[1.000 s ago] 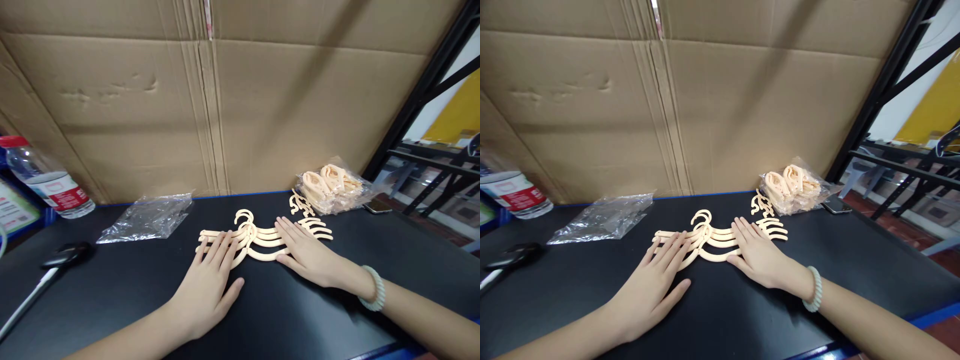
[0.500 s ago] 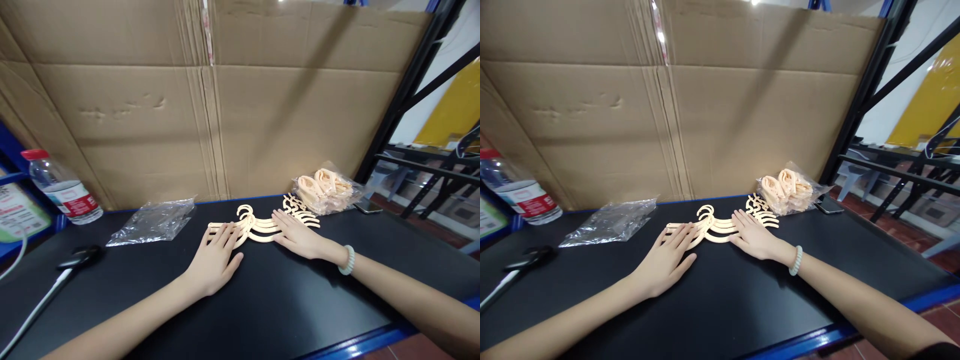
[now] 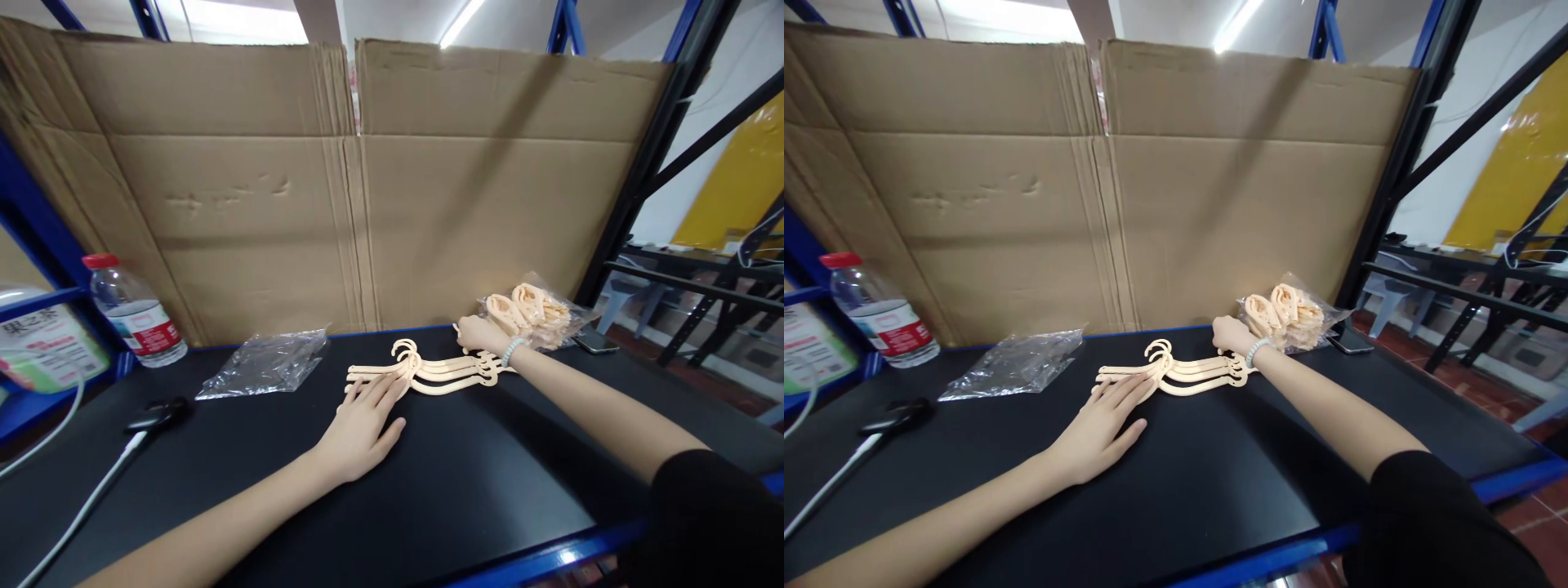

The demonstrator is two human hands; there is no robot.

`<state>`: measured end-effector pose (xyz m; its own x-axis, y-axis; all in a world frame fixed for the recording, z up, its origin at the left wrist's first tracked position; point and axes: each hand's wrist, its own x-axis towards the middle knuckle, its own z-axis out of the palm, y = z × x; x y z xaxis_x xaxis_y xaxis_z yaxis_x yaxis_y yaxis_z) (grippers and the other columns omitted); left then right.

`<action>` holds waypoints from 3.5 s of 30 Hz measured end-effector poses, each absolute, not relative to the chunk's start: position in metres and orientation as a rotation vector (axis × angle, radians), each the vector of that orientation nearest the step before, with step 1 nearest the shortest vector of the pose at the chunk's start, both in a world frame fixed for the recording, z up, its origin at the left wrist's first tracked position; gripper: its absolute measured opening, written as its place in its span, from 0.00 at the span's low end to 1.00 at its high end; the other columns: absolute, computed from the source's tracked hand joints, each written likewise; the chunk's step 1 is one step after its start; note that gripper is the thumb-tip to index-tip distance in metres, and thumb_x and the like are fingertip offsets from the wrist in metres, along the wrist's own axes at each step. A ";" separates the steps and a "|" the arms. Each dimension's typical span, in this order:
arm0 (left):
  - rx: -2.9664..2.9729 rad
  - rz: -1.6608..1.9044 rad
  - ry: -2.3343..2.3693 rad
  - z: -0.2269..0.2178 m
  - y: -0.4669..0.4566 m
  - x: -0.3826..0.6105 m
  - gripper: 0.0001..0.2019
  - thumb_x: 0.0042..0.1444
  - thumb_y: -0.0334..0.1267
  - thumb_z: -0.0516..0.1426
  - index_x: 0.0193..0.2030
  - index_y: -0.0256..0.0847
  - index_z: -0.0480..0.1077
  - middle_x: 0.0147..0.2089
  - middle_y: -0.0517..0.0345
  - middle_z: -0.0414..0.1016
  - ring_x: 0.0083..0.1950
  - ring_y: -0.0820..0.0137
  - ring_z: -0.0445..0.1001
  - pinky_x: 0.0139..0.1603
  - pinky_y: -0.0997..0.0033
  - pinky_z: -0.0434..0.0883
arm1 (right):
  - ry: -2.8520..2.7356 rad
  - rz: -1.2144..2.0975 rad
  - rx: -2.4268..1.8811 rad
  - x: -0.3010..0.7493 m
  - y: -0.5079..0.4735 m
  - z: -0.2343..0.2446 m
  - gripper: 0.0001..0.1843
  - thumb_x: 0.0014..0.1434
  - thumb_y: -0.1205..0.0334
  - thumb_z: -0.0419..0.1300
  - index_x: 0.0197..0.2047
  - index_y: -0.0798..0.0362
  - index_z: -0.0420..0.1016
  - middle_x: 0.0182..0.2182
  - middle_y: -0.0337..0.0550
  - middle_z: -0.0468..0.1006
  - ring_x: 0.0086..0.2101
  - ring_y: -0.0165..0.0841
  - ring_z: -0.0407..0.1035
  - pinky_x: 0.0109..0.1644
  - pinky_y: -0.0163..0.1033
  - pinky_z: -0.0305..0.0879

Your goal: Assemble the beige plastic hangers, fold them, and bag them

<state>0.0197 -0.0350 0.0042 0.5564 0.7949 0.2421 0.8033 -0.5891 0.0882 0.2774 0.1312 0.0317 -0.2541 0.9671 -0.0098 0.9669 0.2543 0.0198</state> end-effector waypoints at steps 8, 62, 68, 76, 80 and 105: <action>-2.750 -0.414 -1.424 0.004 -0.034 0.021 0.25 0.65 0.41 0.48 0.68 0.44 0.54 0.70 0.47 0.56 0.70 0.54 0.54 0.66 0.39 0.52 | 2.969 -0.087 1.473 0.280 0.146 0.028 0.10 0.59 0.73 0.59 0.43 0.56 0.78 0.41 0.45 0.81 0.42 0.34 0.75 0.51 0.41 0.69; -2.579 -0.571 -1.244 0.010 -0.023 0.003 0.12 0.60 0.33 0.50 0.49 0.41 0.70 0.59 0.47 0.70 0.61 0.56 0.66 0.61 0.48 0.62 | 3.456 -0.035 1.694 0.341 0.089 -0.004 0.11 0.61 0.66 0.51 0.37 0.55 0.74 0.33 0.48 0.74 0.35 0.37 0.68 0.40 0.41 0.66; -2.895 -0.608 -1.092 0.008 -0.023 0.004 0.12 0.62 0.30 0.48 0.49 0.40 0.69 0.52 0.50 0.74 0.53 0.63 0.72 0.56 0.60 0.70 | 3.449 -0.086 1.875 0.343 0.096 -0.008 0.12 0.59 0.65 0.51 0.40 0.55 0.75 0.33 0.47 0.76 0.33 0.37 0.69 0.38 0.41 0.66; -2.929 -0.668 -1.143 0.007 -0.023 0.002 0.13 0.62 0.31 0.49 0.49 0.42 0.70 0.53 0.50 0.73 0.54 0.63 0.71 0.56 0.59 0.70 | 3.436 -0.121 2.010 0.338 0.089 -0.006 0.14 0.62 0.62 0.49 0.39 0.54 0.76 0.34 0.47 0.79 0.35 0.39 0.72 0.41 0.42 0.67; -2.945 -0.656 -1.139 0.007 -0.022 0.002 0.13 0.62 0.30 0.48 0.49 0.43 0.70 0.53 0.51 0.73 0.54 0.62 0.71 0.57 0.59 0.69 | 3.439 -0.116 2.023 0.334 0.085 -0.004 0.15 0.64 0.62 0.46 0.42 0.54 0.73 0.34 0.46 0.77 0.33 0.37 0.70 0.39 0.42 0.66; -2.914 -0.665 -1.128 0.006 -0.022 0.005 0.11 0.61 0.29 0.49 0.47 0.40 0.69 0.51 0.49 0.72 0.52 0.62 0.71 0.54 0.59 0.70 | 3.584 0.077 1.791 0.334 0.111 0.012 0.08 0.54 0.72 0.41 0.29 0.50 0.55 0.27 0.41 0.63 0.30 0.34 0.59 0.35 0.39 0.58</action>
